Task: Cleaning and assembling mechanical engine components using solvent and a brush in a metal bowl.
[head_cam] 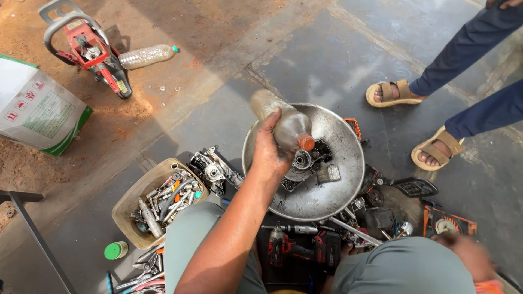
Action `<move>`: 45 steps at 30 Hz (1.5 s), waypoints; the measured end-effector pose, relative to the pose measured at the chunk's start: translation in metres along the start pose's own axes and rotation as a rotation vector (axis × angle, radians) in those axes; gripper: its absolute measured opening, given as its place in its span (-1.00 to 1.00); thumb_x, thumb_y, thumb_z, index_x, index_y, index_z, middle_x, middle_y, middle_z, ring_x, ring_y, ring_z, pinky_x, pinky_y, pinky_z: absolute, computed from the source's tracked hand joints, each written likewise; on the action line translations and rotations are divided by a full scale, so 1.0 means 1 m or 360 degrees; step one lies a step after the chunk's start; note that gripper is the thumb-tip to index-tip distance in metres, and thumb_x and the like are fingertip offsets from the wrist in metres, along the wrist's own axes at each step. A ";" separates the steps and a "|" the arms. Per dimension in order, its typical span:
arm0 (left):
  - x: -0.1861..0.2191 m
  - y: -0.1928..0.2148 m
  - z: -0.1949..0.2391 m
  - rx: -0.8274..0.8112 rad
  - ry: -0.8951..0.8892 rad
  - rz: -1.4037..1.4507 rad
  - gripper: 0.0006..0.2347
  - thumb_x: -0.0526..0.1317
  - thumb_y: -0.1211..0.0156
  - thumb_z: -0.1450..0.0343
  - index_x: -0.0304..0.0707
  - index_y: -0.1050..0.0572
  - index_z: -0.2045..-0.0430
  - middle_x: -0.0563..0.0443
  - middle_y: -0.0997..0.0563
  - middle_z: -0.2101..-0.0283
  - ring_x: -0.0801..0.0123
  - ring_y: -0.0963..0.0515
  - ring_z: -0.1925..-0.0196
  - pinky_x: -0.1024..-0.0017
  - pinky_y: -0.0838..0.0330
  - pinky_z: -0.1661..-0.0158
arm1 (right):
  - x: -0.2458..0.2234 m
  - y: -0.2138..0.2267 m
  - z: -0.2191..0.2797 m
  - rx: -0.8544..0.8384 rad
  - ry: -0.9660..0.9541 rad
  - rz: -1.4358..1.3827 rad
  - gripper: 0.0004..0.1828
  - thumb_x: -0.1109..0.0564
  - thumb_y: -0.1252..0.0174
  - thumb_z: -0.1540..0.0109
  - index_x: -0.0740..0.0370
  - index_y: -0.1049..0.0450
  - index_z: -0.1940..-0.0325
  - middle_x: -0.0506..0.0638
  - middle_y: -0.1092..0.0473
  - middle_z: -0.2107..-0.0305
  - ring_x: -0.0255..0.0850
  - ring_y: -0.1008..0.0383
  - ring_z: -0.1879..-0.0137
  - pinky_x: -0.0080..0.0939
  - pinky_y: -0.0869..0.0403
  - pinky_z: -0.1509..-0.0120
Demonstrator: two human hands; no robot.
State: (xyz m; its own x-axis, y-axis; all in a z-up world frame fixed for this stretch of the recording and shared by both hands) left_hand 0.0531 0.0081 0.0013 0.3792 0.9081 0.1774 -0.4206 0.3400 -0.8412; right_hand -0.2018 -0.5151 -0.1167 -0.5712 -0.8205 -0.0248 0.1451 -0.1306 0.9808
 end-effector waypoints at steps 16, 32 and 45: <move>0.024 0.016 -0.017 0.0041 -0.0567 -0.0421 -0.36 -0.40 -0.32 -0.26 -0.12 -0.17 -0.25 -0.09 -0.49 -0.08 0.21 -0.54 -0.15 0.17 -0.47 -0.21 | -0.048 0.088 -0.025 -0.0084 0.0207 -0.0445 -0.50 -0.14 -0.19 -0.34 0.15 -0.54 -0.28 0.19 -0.56 0.05 0.06 -0.57 -0.05 0.03 -0.48 -0.13; 0.026 0.040 -0.036 0.0094 -0.0537 -0.0737 -0.21 -0.34 -0.44 -0.13 0.01 -0.10 -0.24 -0.05 -0.50 -0.11 0.13 -0.49 -0.17 -0.09 -0.32 -0.16 | -0.381 -0.021 0.011 -0.0207 0.1139 0.0511 -0.40 -0.03 -0.29 -0.12 0.11 -0.37 -0.22 0.17 -0.37 -0.04 0.08 -0.36 -0.24 0.13 -0.35 -0.29; 0.012 0.035 -0.036 -0.0011 -0.0985 -0.1197 -0.38 -0.35 -0.46 -0.22 -0.23 -0.18 -0.10 -0.14 -0.56 -0.02 0.10 -0.62 -0.09 0.18 -0.51 -0.16 | -0.412 0.003 -0.015 -0.0126 0.1088 -0.0806 -0.62 0.09 -0.34 -0.15 0.24 -0.48 0.00 0.19 -0.51 0.15 0.10 -0.57 0.02 0.03 -0.49 -0.07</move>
State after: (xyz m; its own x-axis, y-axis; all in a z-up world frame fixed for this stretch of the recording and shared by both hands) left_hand 0.0727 0.0223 -0.0439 0.0458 0.4229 0.9050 -0.2400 0.8841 -0.4010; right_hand 0.0463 -0.1864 -0.1065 0.0272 -0.8047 -0.5930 0.0742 -0.5900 0.8040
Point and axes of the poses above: each hand's wrist, its own z-axis away from the middle knuckle, its own y-axis out of the back of the hand, x = y × z, the point moved 5 cm from there along -z, towards the middle knuckle
